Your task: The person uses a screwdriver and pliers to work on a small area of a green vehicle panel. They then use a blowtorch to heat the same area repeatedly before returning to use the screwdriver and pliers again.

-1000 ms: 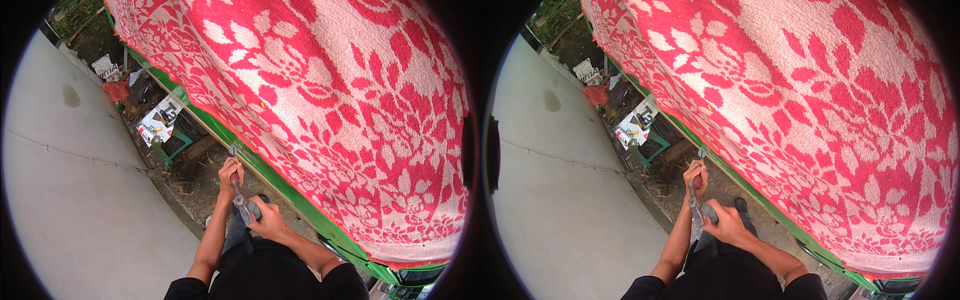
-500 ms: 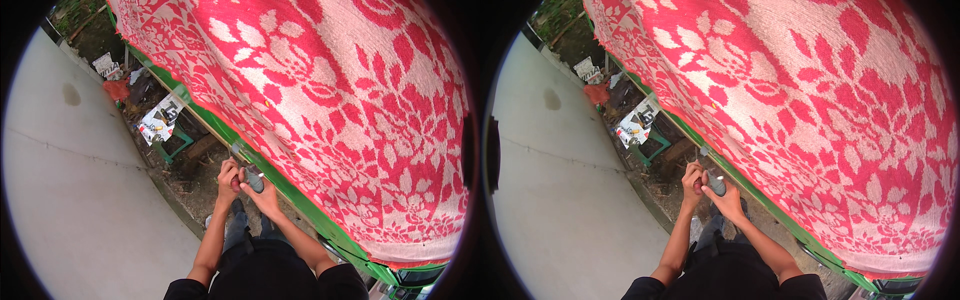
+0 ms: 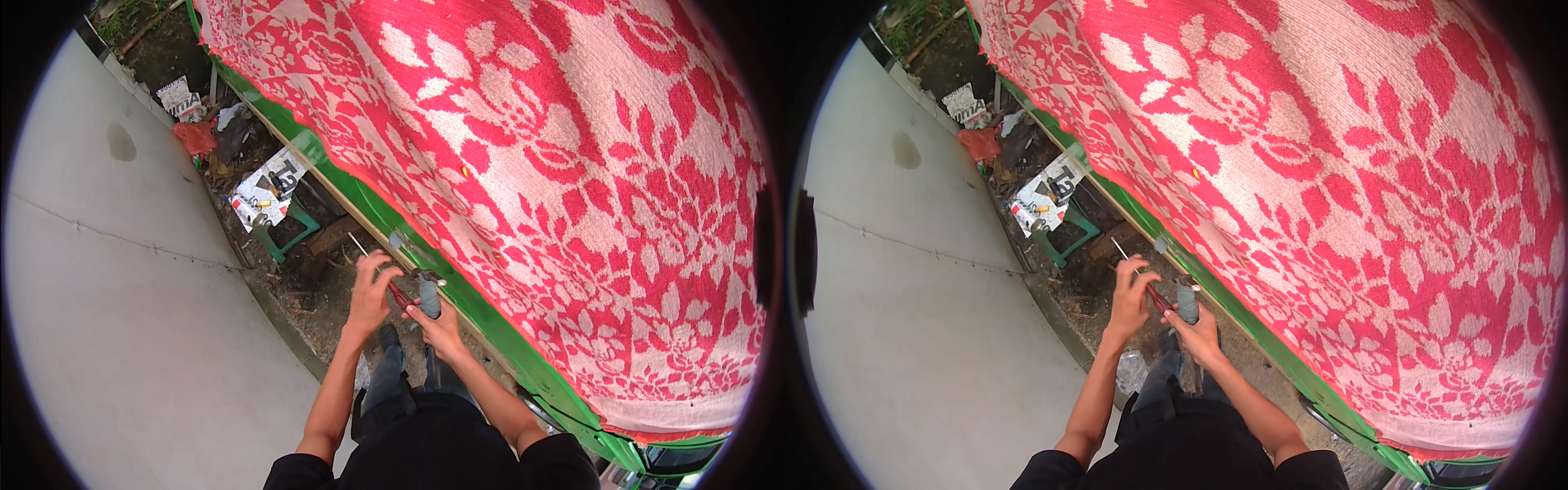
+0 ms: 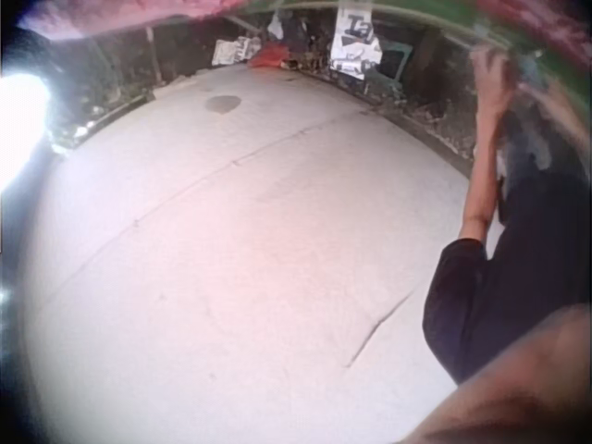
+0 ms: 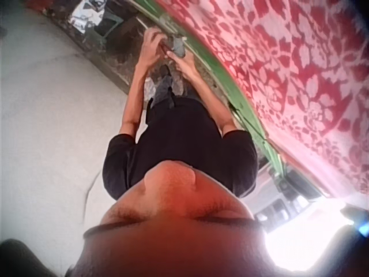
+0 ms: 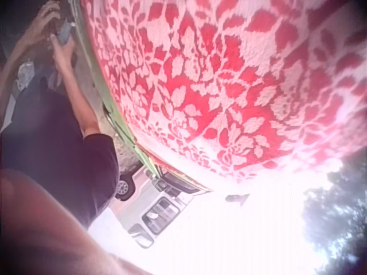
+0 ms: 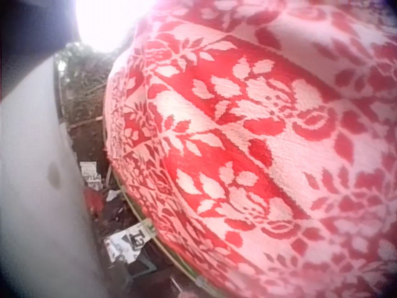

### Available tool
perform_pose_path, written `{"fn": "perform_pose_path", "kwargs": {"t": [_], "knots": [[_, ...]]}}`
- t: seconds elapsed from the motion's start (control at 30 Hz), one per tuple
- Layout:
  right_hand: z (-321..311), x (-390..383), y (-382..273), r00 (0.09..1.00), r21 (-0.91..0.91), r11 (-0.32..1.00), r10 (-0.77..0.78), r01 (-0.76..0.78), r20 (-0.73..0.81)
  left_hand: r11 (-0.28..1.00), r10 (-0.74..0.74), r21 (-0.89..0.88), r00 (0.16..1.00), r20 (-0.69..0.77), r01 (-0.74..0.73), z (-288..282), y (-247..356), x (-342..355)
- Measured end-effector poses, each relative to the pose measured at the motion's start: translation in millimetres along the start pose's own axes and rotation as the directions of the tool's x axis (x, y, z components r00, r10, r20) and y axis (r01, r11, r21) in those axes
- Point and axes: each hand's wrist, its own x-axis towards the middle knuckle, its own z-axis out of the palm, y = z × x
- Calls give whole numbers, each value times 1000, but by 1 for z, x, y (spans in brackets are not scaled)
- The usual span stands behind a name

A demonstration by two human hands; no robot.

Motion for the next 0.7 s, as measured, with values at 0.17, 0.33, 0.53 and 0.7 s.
{"fn": "perform_pose_path", "kwargs": {"t": [0.17,0.33,0.53,0.7], "knots": [[-20,8,38,934,-266,922,-326,281,-143,921,-386,-197,865,-320,338,16,-23,-14],[-45,-3,51,925,-484,851,-328,202,-191,873,-487,-115,836,-254,474,38,-47,10],[-50,-17,72,952,-546,834,-226,79,-207,209,-855,-403,367,367,891,101,-112,42],[-47,-21,74,948,-535,837,-252,113,-194,-446,-764,-673,140,629,590,127,-139,-6]]}}
